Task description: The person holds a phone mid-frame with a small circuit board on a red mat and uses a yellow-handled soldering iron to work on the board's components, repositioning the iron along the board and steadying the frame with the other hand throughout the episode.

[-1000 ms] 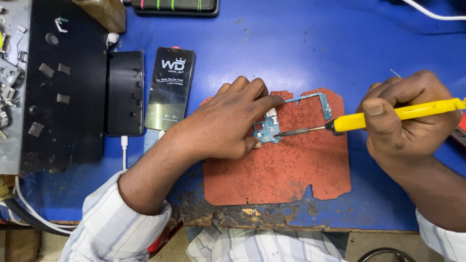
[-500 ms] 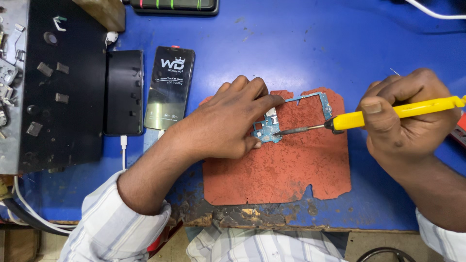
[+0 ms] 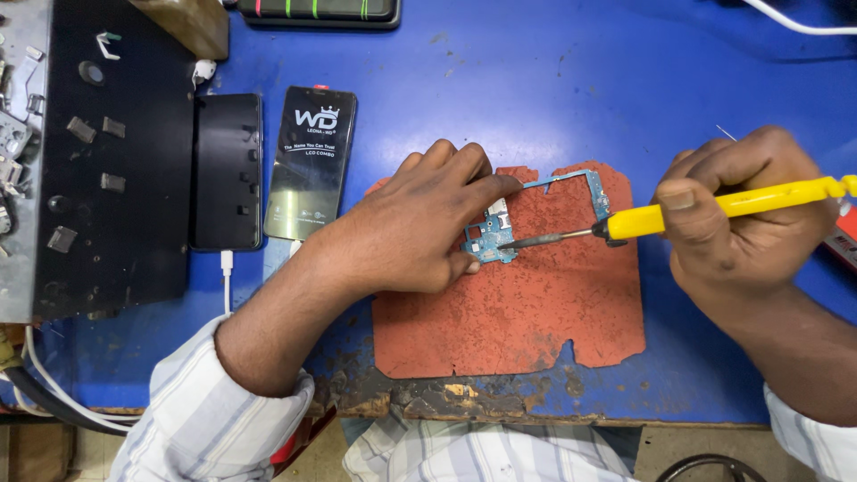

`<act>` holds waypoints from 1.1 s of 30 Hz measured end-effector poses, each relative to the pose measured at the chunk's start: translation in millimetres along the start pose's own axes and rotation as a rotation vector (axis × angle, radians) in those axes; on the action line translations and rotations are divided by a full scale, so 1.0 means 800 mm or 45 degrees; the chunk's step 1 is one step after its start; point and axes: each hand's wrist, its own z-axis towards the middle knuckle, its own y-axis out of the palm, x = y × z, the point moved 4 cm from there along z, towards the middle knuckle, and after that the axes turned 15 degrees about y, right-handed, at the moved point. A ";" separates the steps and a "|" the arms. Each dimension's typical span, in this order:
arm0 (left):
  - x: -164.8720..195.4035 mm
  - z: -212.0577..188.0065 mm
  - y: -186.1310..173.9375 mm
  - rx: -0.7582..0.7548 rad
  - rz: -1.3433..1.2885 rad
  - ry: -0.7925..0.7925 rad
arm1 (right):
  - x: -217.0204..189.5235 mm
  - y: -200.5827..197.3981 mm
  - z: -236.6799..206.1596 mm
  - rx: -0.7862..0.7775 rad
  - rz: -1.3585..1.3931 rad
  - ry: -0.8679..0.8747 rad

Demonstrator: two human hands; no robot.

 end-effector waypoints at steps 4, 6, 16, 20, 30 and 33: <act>0.001 -0.001 0.000 0.007 -0.010 -0.012 | 0.001 0.000 0.000 0.003 0.024 -0.011; 0.001 0.000 0.000 0.008 -0.012 -0.007 | 0.001 -0.001 0.000 0.024 0.021 -0.005; 0.001 0.000 0.000 0.003 -0.019 -0.018 | 0.003 -0.003 0.002 0.037 -0.004 -0.016; 0.001 0.000 0.000 -0.006 -0.016 -0.028 | 0.003 -0.002 0.001 0.030 0.026 -0.017; 0.000 0.002 0.001 -0.030 -0.007 -0.036 | -0.001 0.000 0.001 0.013 -0.007 -0.011; 0.000 0.001 0.001 -0.028 -0.006 -0.035 | -0.001 0.001 0.001 0.014 0.004 -0.016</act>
